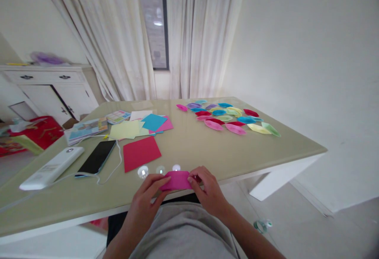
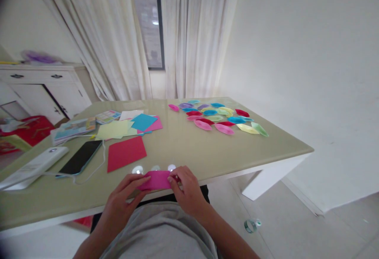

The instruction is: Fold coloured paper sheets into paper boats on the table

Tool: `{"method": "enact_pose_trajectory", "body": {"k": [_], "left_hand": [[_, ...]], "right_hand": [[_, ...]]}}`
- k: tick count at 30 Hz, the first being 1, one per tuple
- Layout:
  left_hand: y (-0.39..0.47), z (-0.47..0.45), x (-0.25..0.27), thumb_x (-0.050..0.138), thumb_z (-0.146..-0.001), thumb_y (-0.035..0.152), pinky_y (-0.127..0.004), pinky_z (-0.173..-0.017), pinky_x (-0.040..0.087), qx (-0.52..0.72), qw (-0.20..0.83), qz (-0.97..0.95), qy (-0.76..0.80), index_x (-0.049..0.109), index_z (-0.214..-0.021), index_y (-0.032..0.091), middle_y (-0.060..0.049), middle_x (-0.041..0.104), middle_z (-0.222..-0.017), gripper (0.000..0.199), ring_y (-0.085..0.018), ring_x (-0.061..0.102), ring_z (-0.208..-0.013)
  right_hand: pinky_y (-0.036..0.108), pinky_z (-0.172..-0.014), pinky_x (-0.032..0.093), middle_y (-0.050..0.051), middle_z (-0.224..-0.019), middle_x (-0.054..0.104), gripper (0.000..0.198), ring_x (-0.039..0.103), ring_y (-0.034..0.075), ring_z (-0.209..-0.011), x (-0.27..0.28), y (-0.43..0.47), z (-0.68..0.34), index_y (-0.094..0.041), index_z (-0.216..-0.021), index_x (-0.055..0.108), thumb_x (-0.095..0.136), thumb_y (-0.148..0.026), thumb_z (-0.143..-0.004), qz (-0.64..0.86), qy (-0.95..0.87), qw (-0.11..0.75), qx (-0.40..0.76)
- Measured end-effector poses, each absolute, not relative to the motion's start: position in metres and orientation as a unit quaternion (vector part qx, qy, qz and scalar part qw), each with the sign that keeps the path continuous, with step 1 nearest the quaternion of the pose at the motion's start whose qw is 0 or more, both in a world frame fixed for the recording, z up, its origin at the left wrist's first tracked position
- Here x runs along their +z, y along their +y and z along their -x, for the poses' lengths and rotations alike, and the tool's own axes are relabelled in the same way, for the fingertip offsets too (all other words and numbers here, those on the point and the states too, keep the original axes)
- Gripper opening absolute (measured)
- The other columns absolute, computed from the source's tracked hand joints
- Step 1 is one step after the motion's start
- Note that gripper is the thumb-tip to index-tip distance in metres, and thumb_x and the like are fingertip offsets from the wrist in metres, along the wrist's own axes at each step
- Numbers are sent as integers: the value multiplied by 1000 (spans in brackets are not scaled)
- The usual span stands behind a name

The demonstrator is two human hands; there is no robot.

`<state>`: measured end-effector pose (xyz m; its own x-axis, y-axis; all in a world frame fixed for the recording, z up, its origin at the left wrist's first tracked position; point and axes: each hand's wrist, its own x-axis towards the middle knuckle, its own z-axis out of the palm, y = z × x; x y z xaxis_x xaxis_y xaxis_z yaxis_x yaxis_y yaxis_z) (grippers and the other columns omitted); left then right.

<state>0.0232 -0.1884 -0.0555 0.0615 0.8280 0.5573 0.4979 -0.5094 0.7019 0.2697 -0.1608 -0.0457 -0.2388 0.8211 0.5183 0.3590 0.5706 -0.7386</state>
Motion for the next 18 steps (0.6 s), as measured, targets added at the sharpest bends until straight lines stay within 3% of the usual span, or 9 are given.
{"method": "enact_pose_trajectory", "body": {"k": [6, 10, 14, 18], "left_hand": [[-201, -16, -71, 66, -101, 28, -28, -90, 63, 487, 97, -746, 443, 82, -116, 33, -6, 72, -109, 22, -20, 76, -100], [-205, -12, -76, 63, -102, 20, -25, -92, 62, 490, 47, -755, 433, 75, -129, 33, -4, 71, -114, 32, -16, 75, -102], [-204, -13, -77, 62, -103, 16, -26, -96, 62, 486, 14, -761, 430, 69, -138, 31, -5, 71, -117, 39, -16, 74, -107], [-203, -15, -77, 59, -104, 15, -28, -98, 62, 474, -6, -771, 425, 69, -138, 30, -7, 70, -122, 38, -18, 74, -112]], "right_hand": [[33, -77, 45, 4, -88, 67, 10, 58, 21, -85, -47, -169, -270, -22, -94, 64, 60, -21, -103, 352, -784, 459, 225], [35, -82, 48, 3, -88, 72, 9, 62, 21, -86, -47, -172, -269, -22, -94, 67, 63, -20, -102, 320, -797, 466, 212], [37, -85, 49, 3, -93, 78, 7, 68, 20, -85, -44, -172, -269, -23, -100, 73, 68, -18, -101, 303, -802, 479, 189], [38, -88, 52, 4, -103, 80, 17, 72, 20, -91, -44, -170, -270, -25, -113, 77, 70, -16, -100, 304, -798, 491, 174]]}}
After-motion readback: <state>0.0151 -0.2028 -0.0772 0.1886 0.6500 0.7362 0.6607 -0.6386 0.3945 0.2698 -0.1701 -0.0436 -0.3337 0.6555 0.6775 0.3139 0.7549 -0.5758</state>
